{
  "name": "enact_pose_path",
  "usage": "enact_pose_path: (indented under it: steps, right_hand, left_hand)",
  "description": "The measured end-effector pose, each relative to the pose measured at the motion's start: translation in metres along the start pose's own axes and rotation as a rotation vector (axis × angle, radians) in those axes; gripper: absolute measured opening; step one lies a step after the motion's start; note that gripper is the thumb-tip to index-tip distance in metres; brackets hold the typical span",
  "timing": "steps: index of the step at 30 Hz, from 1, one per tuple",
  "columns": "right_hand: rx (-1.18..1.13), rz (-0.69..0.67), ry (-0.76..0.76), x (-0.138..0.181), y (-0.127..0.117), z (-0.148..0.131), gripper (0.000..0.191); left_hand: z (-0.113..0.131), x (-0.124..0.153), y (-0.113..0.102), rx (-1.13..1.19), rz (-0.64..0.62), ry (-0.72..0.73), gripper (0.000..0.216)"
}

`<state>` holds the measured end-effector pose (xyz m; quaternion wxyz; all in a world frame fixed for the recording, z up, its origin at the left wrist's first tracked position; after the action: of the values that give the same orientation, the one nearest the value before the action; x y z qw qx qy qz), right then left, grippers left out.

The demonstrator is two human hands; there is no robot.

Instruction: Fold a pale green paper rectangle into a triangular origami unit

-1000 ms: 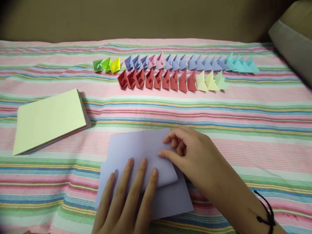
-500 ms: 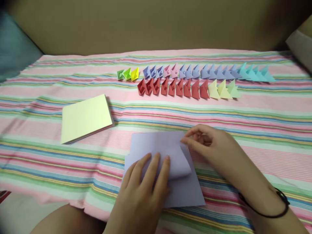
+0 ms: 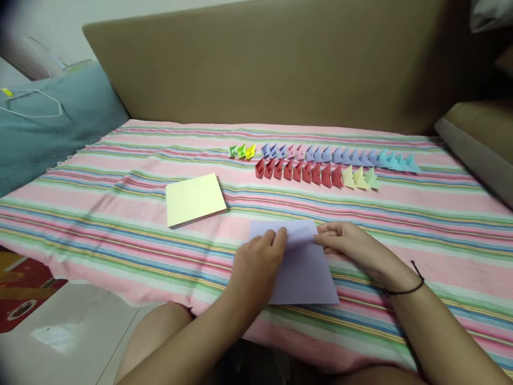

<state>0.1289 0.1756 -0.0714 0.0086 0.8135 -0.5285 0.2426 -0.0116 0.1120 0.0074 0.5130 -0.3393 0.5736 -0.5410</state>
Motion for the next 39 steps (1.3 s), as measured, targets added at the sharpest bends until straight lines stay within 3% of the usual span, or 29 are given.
enact_pose_path:
  steps: [3, 6, 8, 11, 16, 19, 21, 23, 25, 28, 32, 36, 39]
  right_hand:
    - [-0.141, -0.091, 0.082, 0.007, 0.013, -0.002, 0.030]
    - [-0.154, -0.039, 0.099, 0.017, 0.016, -0.011, 0.031]
    - [-0.113, 0.026, 0.094, 0.023, 0.016, -0.017, 0.035]
    - [-0.057, 0.097, 0.075, 0.031, 0.021, -0.022, 0.040]
    - [0.042, 0.131, -0.007, 0.045, 0.029, -0.046, 0.040]
    - [0.259, 0.317, -0.328, 0.080, 0.022, -0.100, 0.033]
    - [0.629, 0.565, -0.688, 0.125, 0.030, -0.143, 0.024]
    - [1.066, 0.568, -1.004, 0.157, 0.073, -0.158, 0.016]
    - [1.403, 0.498, -1.182, 0.165, 0.115, -0.141, 0.019]
    - [1.663, 0.303, -1.141, 0.139, 0.148, -0.095, 0.016]
    - [1.765, 0.150, -0.956, 0.106, 0.157, -0.052, 0.017]
    - [1.680, 0.098, -0.810, 0.107, 0.153, -0.046, 0.021]
    - [1.408, 0.021, -0.690, 0.117, 0.139, -0.053, 0.031]
  left_hand:
    - [-0.041, -0.003, -0.033, 0.166, 0.133, -0.165, 0.033]
    - [-0.092, 0.003, -0.068, 0.429, 0.410, -0.346, 0.027]
    - [-0.124, 0.012, -0.080, 0.577, 0.572, -0.467, 0.020]
    - [-0.157, 0.022, -0.078, 0.792, 0.701, -0.608, 0.014]
    - [-0.182, 0.028, -0.070, 0.965, 0.811, -0.659, 0.020]
    - [-0.194, 0.035, -0.069, 1.041, 0.885, -0.677, 0.024]
    - [-0.199, 0.040, -0.070, 1.063, 0.922, -0.694, 0.025]
    - [-0.200, 0.042, -0.072, 1.070, 0.936, -0.704, 0.024]
    - [-0.199, 0.042, -0.073, 1.067, 0.932, -0.702, 0.023]
    - [-0.195, 0.039, -0.075, 1.056, 0.907, -0.691, 0.022]
    - [-0.183, 0.036, -0.079, 0.956, 0.826, -0.682, 0.019]
    - [-0.153, 0.030, -0.088, 0.737, 0.685, -0.541, 0.020]
    - [-0.121, 0.027, -0.095, 0.555, 0.620, -0.384, 0.032]
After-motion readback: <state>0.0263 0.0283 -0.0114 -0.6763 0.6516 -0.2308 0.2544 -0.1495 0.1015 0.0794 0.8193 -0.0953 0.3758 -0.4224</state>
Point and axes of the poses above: each hand's wrist, its own x-axis away from the middle knuckle, its own y-axis out of the palm, z = x × y, the point moved 9 cm from there along -x, towards the middle knuckle, and after that the axes turned 3 degrees about z, right-handed, at the moved point
